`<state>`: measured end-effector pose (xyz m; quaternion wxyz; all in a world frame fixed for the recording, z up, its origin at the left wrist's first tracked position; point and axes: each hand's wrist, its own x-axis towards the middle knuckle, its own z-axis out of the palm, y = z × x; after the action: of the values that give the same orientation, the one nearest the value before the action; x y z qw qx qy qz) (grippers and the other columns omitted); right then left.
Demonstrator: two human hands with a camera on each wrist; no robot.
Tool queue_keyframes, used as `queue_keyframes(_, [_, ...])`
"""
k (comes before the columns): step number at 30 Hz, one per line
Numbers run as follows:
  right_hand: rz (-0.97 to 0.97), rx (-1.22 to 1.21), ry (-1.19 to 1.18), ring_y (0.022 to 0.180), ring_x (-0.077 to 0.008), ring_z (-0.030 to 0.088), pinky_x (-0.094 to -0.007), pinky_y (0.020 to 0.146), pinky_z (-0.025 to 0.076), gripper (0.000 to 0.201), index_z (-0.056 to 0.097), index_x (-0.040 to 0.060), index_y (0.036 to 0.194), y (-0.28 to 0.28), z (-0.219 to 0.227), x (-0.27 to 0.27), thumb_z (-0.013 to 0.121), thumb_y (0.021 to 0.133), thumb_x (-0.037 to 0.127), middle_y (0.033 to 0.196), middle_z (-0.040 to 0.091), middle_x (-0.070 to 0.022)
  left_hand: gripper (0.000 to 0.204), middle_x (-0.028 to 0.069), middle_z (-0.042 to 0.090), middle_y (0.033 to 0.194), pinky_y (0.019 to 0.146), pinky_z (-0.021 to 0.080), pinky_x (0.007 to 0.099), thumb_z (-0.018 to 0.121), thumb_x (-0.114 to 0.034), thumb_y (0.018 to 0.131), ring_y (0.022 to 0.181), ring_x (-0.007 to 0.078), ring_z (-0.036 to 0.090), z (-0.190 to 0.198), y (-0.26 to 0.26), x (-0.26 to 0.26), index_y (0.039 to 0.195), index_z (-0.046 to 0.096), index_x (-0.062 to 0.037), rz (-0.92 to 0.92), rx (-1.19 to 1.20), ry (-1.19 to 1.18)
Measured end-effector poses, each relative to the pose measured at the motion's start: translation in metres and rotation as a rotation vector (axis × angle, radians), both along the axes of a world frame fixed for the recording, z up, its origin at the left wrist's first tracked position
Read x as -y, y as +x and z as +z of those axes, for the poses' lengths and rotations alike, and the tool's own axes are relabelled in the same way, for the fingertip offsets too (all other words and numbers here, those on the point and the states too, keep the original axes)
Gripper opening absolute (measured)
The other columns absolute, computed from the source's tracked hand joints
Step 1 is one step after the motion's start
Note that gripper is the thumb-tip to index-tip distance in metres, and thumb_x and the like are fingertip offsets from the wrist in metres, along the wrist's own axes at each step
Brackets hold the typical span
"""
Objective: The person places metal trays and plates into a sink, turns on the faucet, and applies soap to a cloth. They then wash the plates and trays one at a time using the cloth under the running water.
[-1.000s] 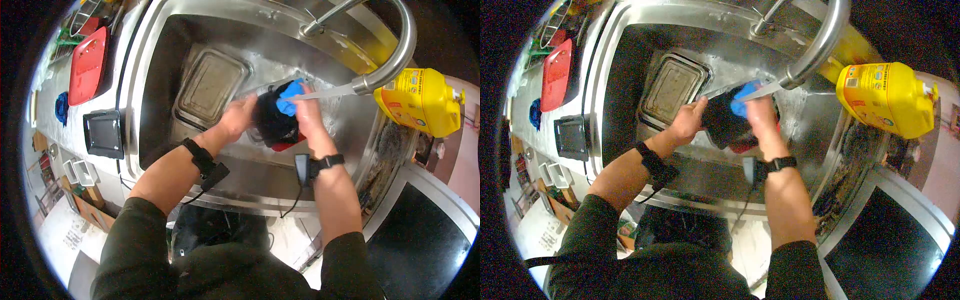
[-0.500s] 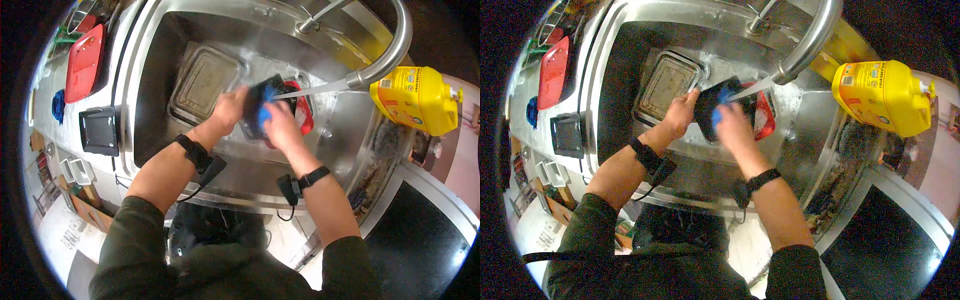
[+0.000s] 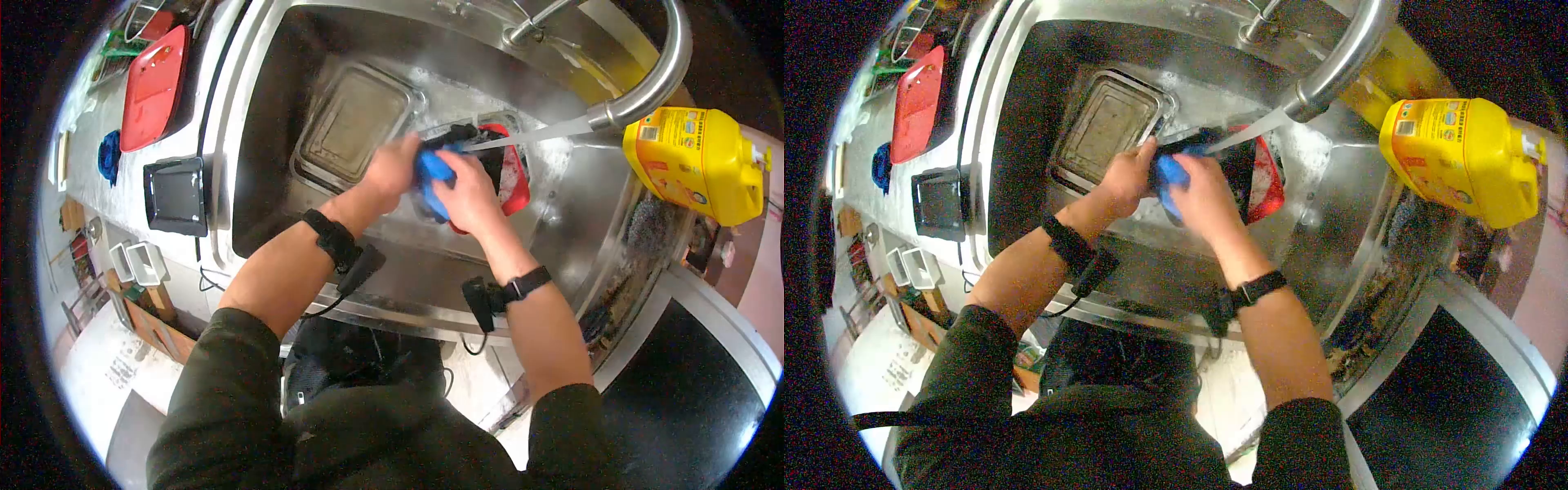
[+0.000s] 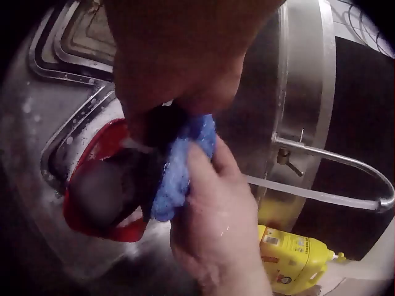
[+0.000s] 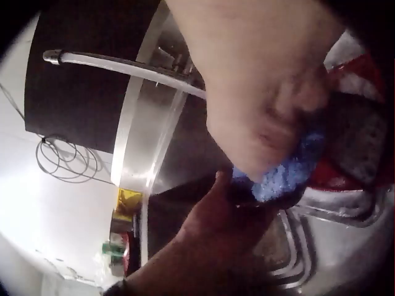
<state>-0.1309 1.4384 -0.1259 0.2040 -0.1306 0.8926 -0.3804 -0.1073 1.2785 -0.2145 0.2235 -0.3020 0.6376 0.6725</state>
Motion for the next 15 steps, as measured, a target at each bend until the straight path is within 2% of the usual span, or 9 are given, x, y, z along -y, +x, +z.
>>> queue_keyframes(3, [0.054,0.002,0.203,0.105,-0.038,0.057,-0.042,0.091,0.046,0.042,0.058,0.0054,0.12,-0.001,-0.017,-0.035,0.067,0.08,0.019,0.111,0.059,-0.0232,0.046,0.0167,0.064,0.094,0.074,0.047,0.0386,0.043,-0.04,0.096,0.08,0.0238,0.059,0.026,0.004,-0.008,0.107,0.061,0.0009,0.055,0.048,0.171])
queue_keyframes(4, [-0.086,-0.038,0.352,0.105,-0.0386,0.057,-0.0429,0.091,0.046,0.043,0.058,0.0061,0.12,-0.007,-0.032,-0.046,0.067,0.081,0.021,0.111,0.059,-0.0235,0.049,0.0094,0.066,0.091,0.07,0.054,0.0354,0.045,-0.04,0.099,0.075,0.0181,0.062,0.042,0.003,-0.009,0.109,0.06,0.0054,0.096,0.05,0.263])
queue_keyframes(5, [-0.225,-0.078,0.492,0.105,-0.0393,0.057,-0.0438,0.09,0.046,0.044,0.058,0.0068,0.121,-0.016,-0.039,-0.052,0.068,0.081,0.022,0.112,0.059,-0.0239,0.049,0.0094,0.066,0.091,0.07,0.054,0.0354,0.045,-0.04,0.099,0.075,0.0181,0.062,0.047,0.0,-0.009,0.109,0.06,0.0054,0.098,0.039,0.268])
queue_keyframes(7, [-0.322,-0.083,0.451,0.102,-0.0405,0.06,-0.0461,0.088,0.047,0.047,0.058,0.0067,0.12,-0.035,-0.051,-0.058,0.069,0.081,0.032,0.109,0.063,-0.0232,0.05,0.0094,0.066,0.095,0.073,0.054,0.0361,0.045,-0.042,0.098,0.079,0.0175,0.064,0.054,0.004,-0.005,0.112,0.059,0.005,-0.158,0.032,0.232])
queue_keyframes(9, [-0.446,-0.036,0.305,0.101,-0.0404,0.06,-0.0455,0.088,0.047,0.048,0.06,0.0058,0.117,-0.041,-0.024,-0.028,0.068,0.081,0.036,0.106,0.065,-0.0224,0.05,0.0091,0.066,0.096,0.072,0.054,0.0355,0.045,-0.042,0.098,0.08,0.0172,0.064,0.056,0.002,-0.009,0.113,0.058,0.0043,-0.159,0.039,0.236])
queue_keyframes(11, [-0.34,0.04,0.326,0.101,-0.0399,0.061,-0.0452,0.086,0.048,0.046,0.061,0.0052,0.115,-0.043,-0.023,-0.01,0.066,0.083,0.037,0.105,0.065,-0.0233,0.051,0.0091,0.066,0.092,0.07,0.054,0.036,0.044,-0.042,0.099,0.075,0.0178,0.062,0.056,0.0,-0.013,0.113,0.058,0.0042,-0.039,0.015,0.257])
queue_keyframes(12, [-0.328,0.021,0.09,0.099,-0.0403,0.061,-0.0441,0.084,0.048,0.043,0.061,0.0043,0.114,-0.038,-0.044,-0.008,0.064,0.083,0.034,0.103,0.065,-0.0239,0.051,0.0091,0.066,0.092,0.07,0.054,0.036,0.044,-0.042,0.099,0.075,0.0178,0.062,0.054,-0.004,-0.013,0.113,0.058,0.0042,-0.047,0.012,0.258])
queue_keyframes(13, [-0.296,0.012,0.177,0.098,-0.0397,0.062,-0.043,0.083,0.049,0.038,0.061,0.0029,0.113,-0.029,-0.03,0.009,0.062,0.084,0.027,0.102,0.065,-0.0243,0.05,0.0096,0.064,0.092,0.068,0.053,0.0359,0.043,-0.043,0.098,0.077,0.0181,0.06,0.05,-0.007,-0.013,0.111,0.059,0.0024,0.03,0.056,0.292])
queue_keyframes(15, [-0.157,0.025,0.086,0.098,-0.0398,0.059,-0.0431,0.087,0.047,0.038,0.059,0.0036,0.117,-0.012,-0.022,0.021,0.061,0.083,0.021,0.102,0.062,-0.0238,0.05,0.01,0.062,0.091,0.067,0.051,0.0359,0.042,-0.044,0.098,0.08,0.0184,0.057,0.049,-0.007,-0.012,0.11,0.06,0.0007,0.105,0.098,0.333])
